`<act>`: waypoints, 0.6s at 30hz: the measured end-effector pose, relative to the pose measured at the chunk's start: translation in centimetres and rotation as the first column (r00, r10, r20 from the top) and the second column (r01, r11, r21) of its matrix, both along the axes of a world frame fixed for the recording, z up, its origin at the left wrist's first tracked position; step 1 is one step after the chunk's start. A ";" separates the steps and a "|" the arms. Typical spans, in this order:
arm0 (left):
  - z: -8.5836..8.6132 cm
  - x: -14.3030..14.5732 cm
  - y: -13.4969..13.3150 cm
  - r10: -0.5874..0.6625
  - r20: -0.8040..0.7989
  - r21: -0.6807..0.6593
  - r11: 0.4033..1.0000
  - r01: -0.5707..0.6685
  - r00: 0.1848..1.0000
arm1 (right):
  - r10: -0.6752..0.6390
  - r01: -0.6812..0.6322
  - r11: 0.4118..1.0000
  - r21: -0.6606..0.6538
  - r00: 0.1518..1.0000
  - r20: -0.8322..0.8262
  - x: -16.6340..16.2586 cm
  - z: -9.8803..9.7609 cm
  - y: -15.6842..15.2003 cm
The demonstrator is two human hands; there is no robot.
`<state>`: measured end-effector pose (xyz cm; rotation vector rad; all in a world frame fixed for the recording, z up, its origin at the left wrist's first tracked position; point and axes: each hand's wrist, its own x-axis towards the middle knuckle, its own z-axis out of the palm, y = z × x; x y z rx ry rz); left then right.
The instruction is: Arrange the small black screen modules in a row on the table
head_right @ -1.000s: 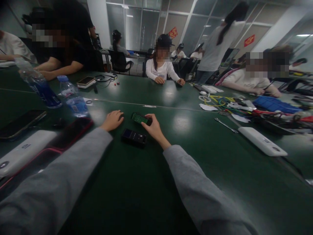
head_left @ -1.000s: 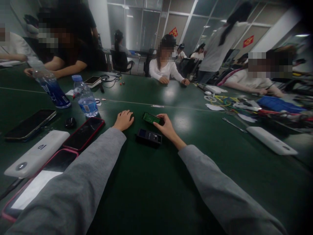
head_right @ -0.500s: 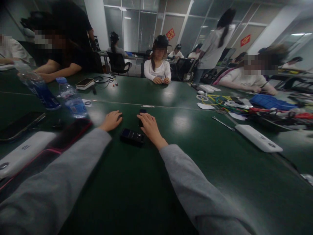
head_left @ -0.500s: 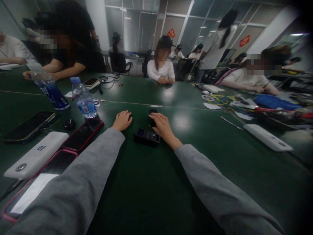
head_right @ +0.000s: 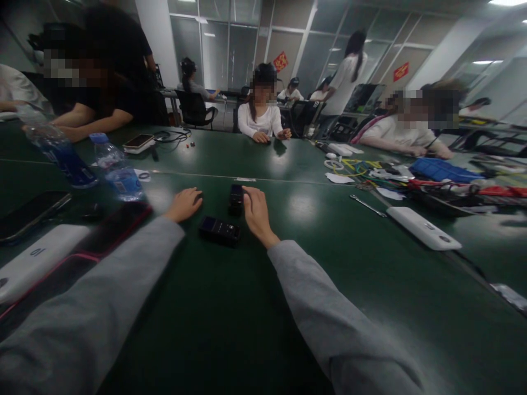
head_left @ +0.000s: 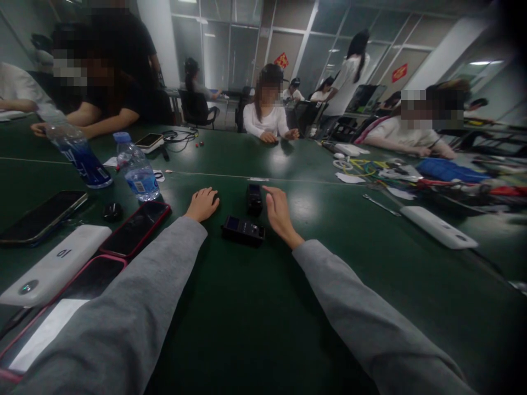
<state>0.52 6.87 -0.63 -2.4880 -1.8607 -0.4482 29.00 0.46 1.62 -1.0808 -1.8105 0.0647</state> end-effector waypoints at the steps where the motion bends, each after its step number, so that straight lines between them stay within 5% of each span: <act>1: 0.0 0.0 0.0 -0.001 -0.002 0.000 1.000 0.001 1.000 | -0.034 0.035 0.999 0.006 0.994 -0.102 0.0 0.1 -0.6; 5: 0.1 0.1 -0.1 0.002 -0.013 -0.005 1.000 -0.002 1.000 | 0.090 -0.117 0.987 -0.112 0.971 -0.220 -0.7 0.6 -4.6; 9: 0.1 0.2 -0.2 0.005 -0.010 0.015 1.000 -0.005 1.000 | 0.376 -0.355 0.886 -0.298 0.926 0.015 -1.6 1.1 -8.7; 15: 0.1 0.3 -0.3 0.010 -0.009 0.009 1.000 -0.010 1.000 | 0.467 -0.345 0.840 -0.420 0.853 0.233 0.2 1.2 -14.5; 18: 0.1 0.2 -0.3 0.000 0.007 0.004 1.000 0.000 1.000 | 0.413 -0.296 0.876 -0.381 0.867 0.277 2.7 0.7 -16.3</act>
